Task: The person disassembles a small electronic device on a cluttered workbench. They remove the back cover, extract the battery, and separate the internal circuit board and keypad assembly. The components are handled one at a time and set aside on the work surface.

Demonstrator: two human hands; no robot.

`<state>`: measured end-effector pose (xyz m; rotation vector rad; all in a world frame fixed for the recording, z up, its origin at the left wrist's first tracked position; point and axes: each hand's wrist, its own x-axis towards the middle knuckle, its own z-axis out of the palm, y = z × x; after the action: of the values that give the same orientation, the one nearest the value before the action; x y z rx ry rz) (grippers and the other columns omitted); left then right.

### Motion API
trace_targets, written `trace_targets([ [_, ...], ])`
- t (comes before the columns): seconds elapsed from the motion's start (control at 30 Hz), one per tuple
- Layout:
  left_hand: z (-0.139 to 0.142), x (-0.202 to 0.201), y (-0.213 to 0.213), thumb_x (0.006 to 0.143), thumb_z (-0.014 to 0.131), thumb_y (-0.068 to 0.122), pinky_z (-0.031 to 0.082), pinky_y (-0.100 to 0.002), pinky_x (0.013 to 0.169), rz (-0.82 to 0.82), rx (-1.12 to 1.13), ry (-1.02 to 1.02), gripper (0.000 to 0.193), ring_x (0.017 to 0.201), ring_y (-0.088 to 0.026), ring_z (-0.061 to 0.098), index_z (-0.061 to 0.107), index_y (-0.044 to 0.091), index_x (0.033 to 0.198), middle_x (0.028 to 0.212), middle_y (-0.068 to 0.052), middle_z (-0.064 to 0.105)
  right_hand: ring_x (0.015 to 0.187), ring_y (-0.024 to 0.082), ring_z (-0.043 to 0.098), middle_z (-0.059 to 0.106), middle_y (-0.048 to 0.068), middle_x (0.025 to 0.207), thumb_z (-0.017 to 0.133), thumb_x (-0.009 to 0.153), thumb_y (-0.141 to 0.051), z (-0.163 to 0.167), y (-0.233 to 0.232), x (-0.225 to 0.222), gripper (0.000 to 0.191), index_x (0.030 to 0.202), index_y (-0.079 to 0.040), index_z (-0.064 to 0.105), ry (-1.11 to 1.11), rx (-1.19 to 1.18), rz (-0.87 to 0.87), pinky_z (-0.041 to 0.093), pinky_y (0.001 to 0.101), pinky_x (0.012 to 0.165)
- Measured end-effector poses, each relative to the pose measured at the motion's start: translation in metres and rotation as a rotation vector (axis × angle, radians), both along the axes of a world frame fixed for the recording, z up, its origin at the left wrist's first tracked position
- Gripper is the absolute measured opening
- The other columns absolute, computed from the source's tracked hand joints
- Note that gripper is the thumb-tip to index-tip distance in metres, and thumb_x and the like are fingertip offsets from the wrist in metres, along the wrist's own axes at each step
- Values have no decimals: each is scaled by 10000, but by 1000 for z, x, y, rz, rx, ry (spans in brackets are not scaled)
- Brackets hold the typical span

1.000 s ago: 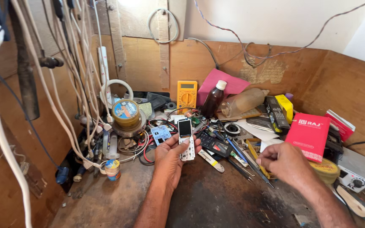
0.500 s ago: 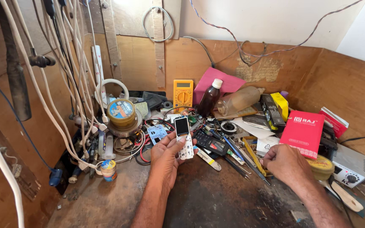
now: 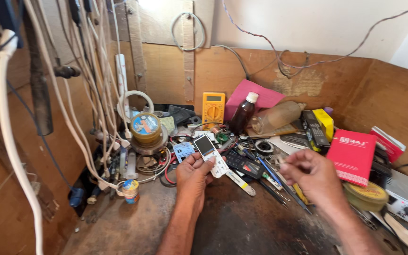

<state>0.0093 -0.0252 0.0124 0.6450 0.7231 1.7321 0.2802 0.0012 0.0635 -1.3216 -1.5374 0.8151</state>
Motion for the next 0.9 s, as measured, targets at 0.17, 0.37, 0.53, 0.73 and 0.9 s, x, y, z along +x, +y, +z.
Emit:
trace_targets([
  [0.17,-1,0,3,881,678,-30,643,-307,732,59,12,-35,321,923,-230,779,600,-52,1192,1077,-161,787,722,123,661,762,93,864,747,880,-56,-13,-5,-64,262,1130,19,775,229,41,244,554,268,658],
  [0.37,-3,-1,7,884,665,-30,643,-302,733,79,28,-38,284,903,-204,773,641,-39,1167,1069,-145,793,791,76,681,778,53,934,766,856,-85,-14,6,-102,317,1161,3,762,338,73,270,567,226,740],
  [0.53,-8,0,11,905,675,-11,632,-311,688,148,26,-21,205,827,-195,766,675,-46,1106,984,-147,790,719,123,648,749,99,903,774,914,-112,-23,21,-114,258,1123,40,785,447,87,152,502,253,657],
  [0.73,-11,-2,10,901,694,22,617,-320,634,191,-21,-12,194,773,-167,737,696,-11,1093,967,-103,787,743,189,728,753,149,901,735,913,-104,-36,23,-118,223,1055,68,736,706,-13,169,634,327,685],
  [0.9,-7,-3,11,889,707,29,663,-356,667,200,8,-48,184,799,-186,756,683,-19,1064,968,-117,781,817,246,771,755,182,951,719,879,-32,-37,13,-123,209,1056,79,706,759,-46,173,670,359,779],
])
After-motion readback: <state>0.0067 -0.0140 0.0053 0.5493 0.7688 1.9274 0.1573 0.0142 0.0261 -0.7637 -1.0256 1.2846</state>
